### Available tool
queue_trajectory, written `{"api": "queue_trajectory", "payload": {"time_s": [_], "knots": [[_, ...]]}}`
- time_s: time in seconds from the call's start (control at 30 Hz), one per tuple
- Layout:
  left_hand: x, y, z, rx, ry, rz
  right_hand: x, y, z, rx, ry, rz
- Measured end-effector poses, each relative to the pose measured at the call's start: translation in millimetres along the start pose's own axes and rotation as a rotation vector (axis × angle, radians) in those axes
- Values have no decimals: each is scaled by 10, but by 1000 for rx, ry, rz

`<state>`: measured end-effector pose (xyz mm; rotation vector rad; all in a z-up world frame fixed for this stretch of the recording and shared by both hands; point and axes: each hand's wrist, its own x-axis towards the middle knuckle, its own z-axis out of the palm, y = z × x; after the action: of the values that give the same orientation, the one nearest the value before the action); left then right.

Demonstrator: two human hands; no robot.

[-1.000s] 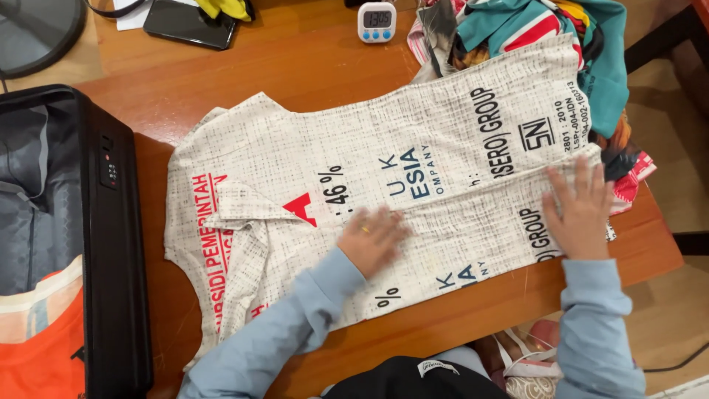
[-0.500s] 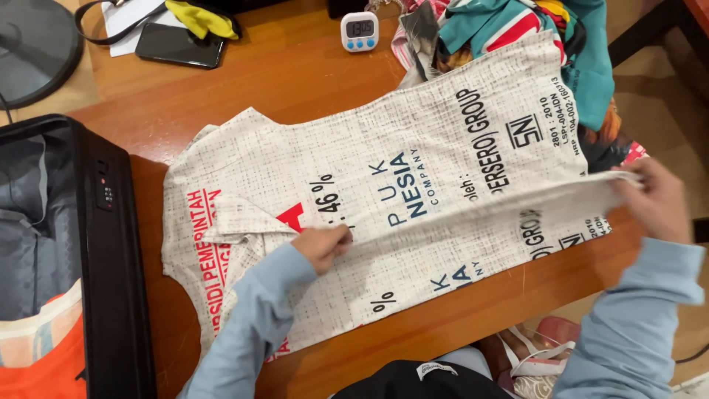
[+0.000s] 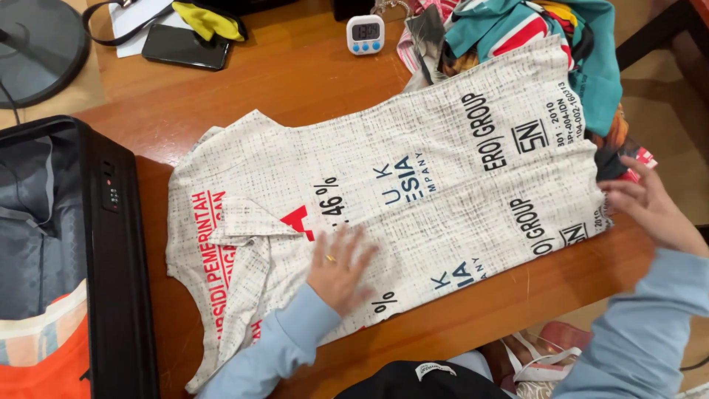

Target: Folding shirts and packing them into a suitcase.

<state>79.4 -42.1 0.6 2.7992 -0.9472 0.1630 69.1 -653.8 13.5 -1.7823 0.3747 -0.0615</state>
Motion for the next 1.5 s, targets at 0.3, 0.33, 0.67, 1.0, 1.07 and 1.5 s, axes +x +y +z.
{"api": "queue_trajectory", "payload": {"time_s": [0.3, 0.33, 0.67, 1.0, 1.07, 1.5], "knots": [[-293, 250, 341, -185, -19, 326, -310, 51, -127, -471, -313, 253], [-293, 246, 331, -149, 21, 350, -308, 93, -181, -434, -267, 151], [-277, 191, 201, -368, -80, 435, -353, -163, 54, -498, -301, 210], [-266, 279, 356, -299, 23, 476, -587, 335, 108, -500, 87, 155], [-260, 297, 332, -317, 46, 493, -706, 224, 585, -1170, 556, -314], [-201, 242, 215, -296, -3, 425, -642, 51, 1359, -1127, 200, -278]]}}
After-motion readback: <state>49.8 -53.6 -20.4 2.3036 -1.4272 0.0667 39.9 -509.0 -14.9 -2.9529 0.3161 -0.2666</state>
